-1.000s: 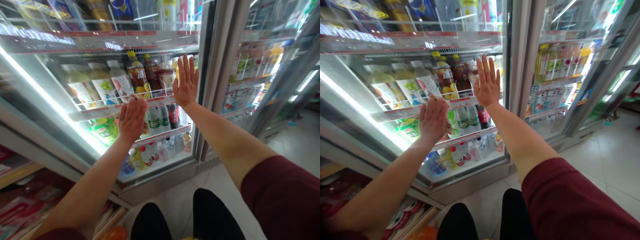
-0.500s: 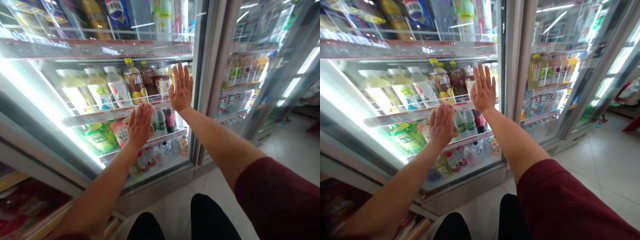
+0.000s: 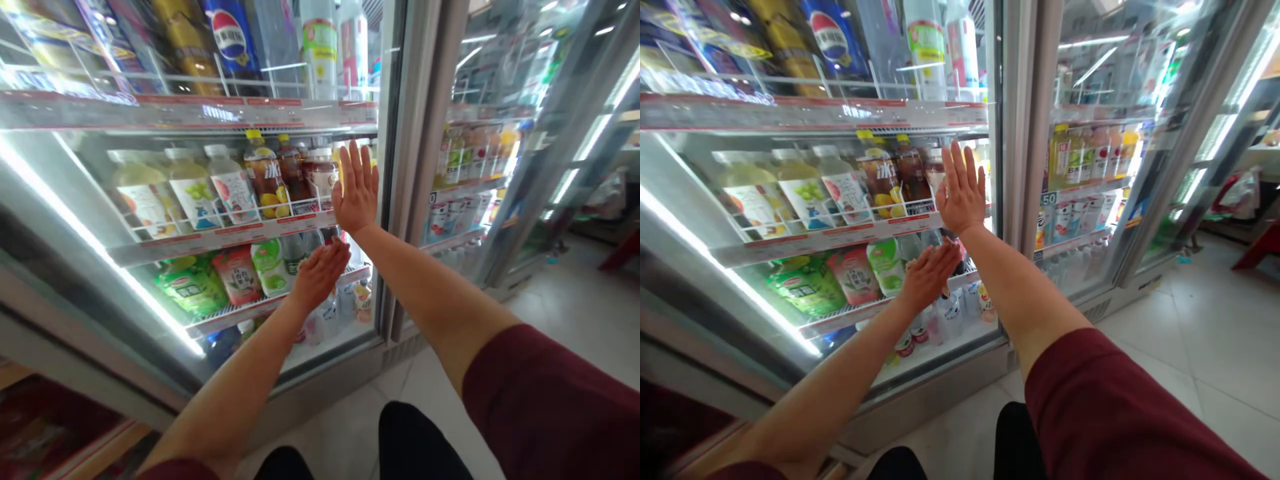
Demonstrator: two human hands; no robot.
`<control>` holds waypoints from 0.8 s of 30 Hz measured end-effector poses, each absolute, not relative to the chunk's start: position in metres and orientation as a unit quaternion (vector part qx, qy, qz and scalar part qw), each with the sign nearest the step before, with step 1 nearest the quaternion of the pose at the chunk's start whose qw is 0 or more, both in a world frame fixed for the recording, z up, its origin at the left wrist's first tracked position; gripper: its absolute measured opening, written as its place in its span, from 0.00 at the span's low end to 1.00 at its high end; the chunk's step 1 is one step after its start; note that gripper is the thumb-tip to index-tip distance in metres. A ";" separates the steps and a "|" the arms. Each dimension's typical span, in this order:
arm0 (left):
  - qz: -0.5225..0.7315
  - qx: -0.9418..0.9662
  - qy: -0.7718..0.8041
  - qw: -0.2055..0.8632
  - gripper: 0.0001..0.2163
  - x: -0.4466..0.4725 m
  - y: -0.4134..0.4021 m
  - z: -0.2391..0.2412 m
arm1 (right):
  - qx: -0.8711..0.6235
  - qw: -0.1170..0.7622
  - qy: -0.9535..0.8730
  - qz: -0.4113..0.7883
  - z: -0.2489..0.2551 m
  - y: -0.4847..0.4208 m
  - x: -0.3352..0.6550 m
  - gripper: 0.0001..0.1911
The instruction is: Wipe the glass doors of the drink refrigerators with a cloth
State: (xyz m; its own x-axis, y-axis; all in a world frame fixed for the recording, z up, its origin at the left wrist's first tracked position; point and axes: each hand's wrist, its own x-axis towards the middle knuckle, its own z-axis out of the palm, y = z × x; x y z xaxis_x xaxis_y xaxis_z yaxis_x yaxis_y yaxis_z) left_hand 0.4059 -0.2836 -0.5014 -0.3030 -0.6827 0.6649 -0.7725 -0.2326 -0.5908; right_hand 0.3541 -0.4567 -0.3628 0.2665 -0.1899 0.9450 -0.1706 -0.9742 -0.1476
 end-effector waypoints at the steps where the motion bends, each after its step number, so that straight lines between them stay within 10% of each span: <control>1: 0.526 0.603 -0.597 0.061 0.28 0.411 -0.285 -0.488 | -0.794 0.008 0.111 -0.598 -0.363 -0.457 0.355 0.38; 11: 0.464 0.558 -0.688 0.020 0.19 0.379 -0.309 -0.588 | -0.793 0.013 0.110 -0.599 -0.363 -0.458 0.355 0.39; 19: 0.520 0.615 -0.590 0.056 0.28 0.412 -0.275 -0.505 | -0.785 -0.002 0.099 -0.612 -0.367 -0.464 0.361 0.38; 24: 0.507 0.636 -0.581 0.035 0.28 0.393 -0.268 -0.549 | -0.794 -0.010 0.118 -0.596 -0.367 -0.464 0.361 0.39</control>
State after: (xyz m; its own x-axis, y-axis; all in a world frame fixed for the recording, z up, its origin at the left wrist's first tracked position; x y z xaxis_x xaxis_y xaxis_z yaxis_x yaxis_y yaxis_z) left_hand 0.3933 -0.2678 -0.5493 -0.1887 -0.7033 0.6854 -0.7740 -0.3230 -0.5446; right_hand 0.3613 -0.4640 -0.3666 0.2621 -0.1754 0.9490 -0.1983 -0.9721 -0.1250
